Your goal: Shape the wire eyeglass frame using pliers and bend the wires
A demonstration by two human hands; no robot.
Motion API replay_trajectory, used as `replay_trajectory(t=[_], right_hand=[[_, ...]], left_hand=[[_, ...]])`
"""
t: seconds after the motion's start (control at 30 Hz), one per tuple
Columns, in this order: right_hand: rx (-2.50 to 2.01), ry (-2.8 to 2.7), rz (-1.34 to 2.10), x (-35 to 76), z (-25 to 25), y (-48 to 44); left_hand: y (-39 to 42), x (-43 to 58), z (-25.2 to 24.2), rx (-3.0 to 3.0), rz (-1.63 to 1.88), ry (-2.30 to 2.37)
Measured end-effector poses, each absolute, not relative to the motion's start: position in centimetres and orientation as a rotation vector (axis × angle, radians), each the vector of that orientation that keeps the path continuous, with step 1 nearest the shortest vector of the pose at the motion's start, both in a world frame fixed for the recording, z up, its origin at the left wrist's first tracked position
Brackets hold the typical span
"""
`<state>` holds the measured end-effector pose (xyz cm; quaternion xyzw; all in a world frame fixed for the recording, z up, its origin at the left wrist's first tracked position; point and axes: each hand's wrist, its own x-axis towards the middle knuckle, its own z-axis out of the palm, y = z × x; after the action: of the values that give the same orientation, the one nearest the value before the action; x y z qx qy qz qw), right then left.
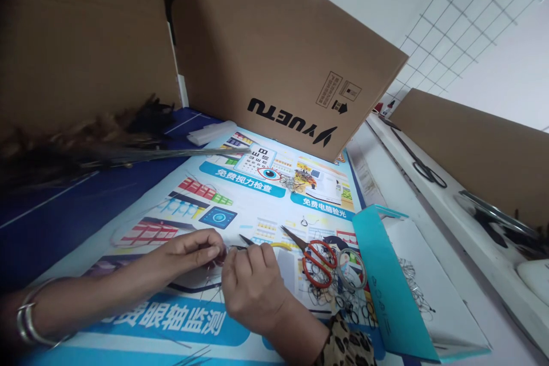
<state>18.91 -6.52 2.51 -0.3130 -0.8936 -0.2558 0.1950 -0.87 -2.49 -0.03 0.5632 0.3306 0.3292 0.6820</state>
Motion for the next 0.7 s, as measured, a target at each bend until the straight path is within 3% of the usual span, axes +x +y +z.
replay_trajectory(t=[0.13,0.4,0.7], right_hand=[[-0.928,-2.456,-0.684,18.5,2.3,-6.5],[-1.122,-2.131,-0.169,18.0,1.8,-6.2],[-1.078,-1.979,0.084,18.1,2.1,-6.3]], left_hand=[[-2.9,-0.4,-0.2,1.341,0.746,0.823],[-2.9,-0.6,0.2,1.244,0.692,0.826],[-2.5,-1.3,0.6,1.197,0.691,0.706]])
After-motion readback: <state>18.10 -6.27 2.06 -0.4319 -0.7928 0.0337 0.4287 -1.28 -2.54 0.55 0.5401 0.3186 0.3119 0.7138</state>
